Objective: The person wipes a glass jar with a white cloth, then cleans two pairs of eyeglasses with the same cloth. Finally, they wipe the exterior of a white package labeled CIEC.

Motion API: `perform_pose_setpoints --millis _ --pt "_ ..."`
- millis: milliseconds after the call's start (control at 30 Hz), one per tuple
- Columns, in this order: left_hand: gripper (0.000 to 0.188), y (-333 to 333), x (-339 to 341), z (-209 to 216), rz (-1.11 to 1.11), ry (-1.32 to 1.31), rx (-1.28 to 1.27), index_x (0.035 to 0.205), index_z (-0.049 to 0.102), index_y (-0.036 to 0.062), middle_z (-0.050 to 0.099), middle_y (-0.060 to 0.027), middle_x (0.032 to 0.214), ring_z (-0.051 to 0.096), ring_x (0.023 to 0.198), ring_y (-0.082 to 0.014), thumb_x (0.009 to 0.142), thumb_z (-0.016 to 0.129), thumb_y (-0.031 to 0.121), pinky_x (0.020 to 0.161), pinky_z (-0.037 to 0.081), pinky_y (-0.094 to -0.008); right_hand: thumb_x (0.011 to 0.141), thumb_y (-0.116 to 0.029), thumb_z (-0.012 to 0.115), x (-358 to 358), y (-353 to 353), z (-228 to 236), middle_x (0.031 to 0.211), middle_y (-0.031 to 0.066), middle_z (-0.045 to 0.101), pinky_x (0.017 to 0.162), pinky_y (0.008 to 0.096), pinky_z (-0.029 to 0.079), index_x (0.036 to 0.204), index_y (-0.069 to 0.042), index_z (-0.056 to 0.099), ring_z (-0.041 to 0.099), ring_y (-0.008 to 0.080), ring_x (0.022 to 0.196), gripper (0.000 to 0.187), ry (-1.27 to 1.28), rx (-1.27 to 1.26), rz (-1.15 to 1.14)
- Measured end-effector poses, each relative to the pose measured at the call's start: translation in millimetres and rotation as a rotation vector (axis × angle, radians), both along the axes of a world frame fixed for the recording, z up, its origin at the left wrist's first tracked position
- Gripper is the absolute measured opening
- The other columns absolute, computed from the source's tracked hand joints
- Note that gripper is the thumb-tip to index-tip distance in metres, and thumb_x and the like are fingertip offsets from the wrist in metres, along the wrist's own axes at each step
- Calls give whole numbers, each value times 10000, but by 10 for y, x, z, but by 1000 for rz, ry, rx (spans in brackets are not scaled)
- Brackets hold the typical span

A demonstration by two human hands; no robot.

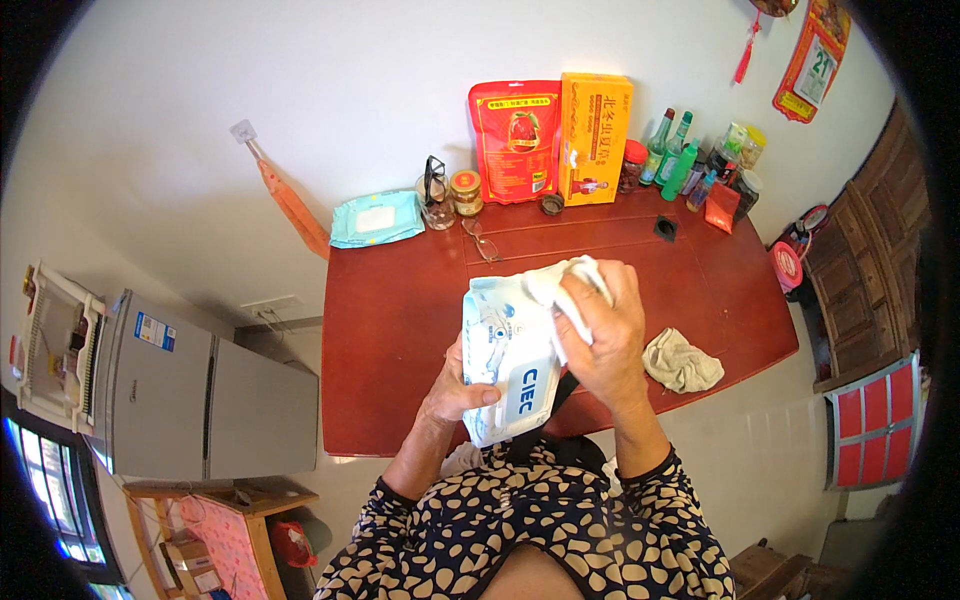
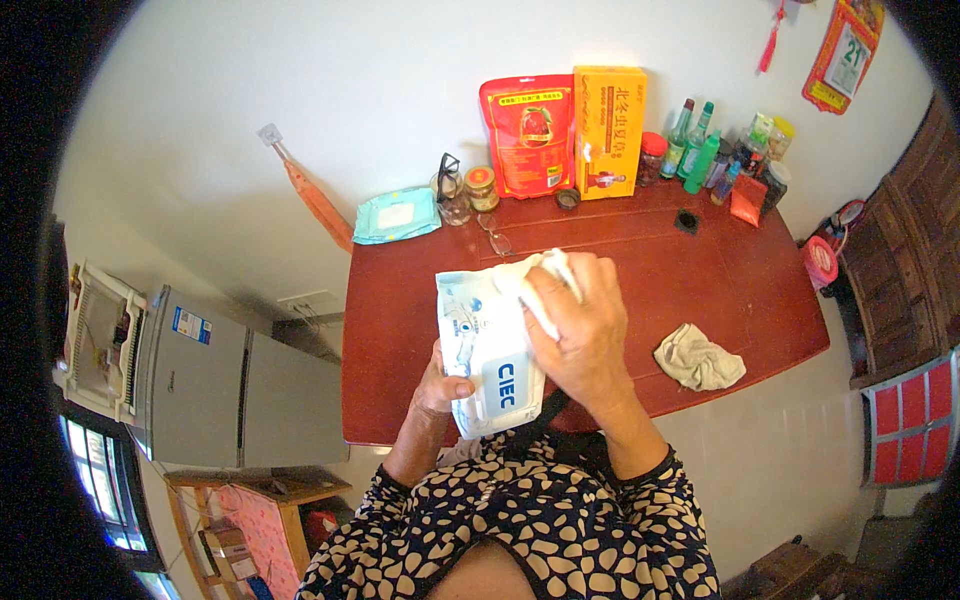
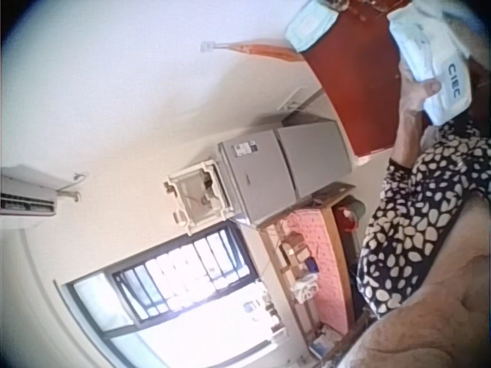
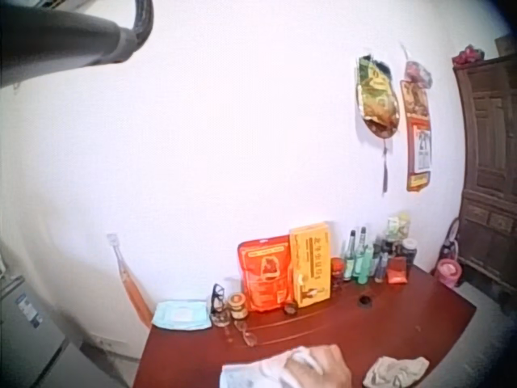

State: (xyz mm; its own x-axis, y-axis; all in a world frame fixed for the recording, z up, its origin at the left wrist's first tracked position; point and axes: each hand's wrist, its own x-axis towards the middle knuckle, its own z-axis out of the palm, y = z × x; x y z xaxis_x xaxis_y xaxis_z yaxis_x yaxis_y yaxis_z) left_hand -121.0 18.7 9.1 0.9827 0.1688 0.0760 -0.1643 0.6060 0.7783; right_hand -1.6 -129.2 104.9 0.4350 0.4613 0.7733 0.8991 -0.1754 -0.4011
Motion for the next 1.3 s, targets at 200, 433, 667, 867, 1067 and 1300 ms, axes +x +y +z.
perform_pose_setpoints --millis 200,433,667,867,1067,1300 --pt "943 -14 51 -54 3 -7 7 1358 424 44 592 -57 1220 554 1138 -185 547 881 196 1013 415 -350 699 -55 655 40 -17 24 977 125 550 760 396 430 1013 -37 659 498 307 889 315 137 8 129" --pt "951 6 58 -32 40 -20 62 1371 412 56 579 -42 1224 546 1133 -172 554 881 185 1015 408 -350 645 -37 701 -191 184 147 1044 143 558 797 399 432 1055 -56 674 504 322 930 412 -24 -19 277" --pt "955 18 49 -28 70 -21 80 1382 391 46 563 -62 1249 528 1166 -187 570 874 184 1029 398 -356 676 -66 701 30 170 -7 1023 123 557 775 413 424 1038 -73 659 511 313 912 364 38 -5 151" --pt "952 -6 104 -43 86 -5 67 1391 382 60 564 -60 1242 531 1154 -180 585 871 199 1026 401 -354 690 -55 686 -70 194 -41 1013 141 548 778 390 430 1044 -66 660 507 305 918 355 40 39 82" --pt "905 106 155 -196 147 41 212 1369 421 102 562 -49 1218 523 1156 -183 603 883 235 1036 402 -350 708 -124 714 -403 357 -157 1033 71 574 766 377 415 1100 -163 664 528 235 917 397 -154 15 258" --pt "957 33 73 -53 157 13 12 1389 380 56 554 -47 1253 518 1175 -173 574 871 163 1027 405 -347 724 -81 689 -123 404 -153 1023 149 546 787 411 422 1083 -63 645 502 305 930 362 11 144 88"
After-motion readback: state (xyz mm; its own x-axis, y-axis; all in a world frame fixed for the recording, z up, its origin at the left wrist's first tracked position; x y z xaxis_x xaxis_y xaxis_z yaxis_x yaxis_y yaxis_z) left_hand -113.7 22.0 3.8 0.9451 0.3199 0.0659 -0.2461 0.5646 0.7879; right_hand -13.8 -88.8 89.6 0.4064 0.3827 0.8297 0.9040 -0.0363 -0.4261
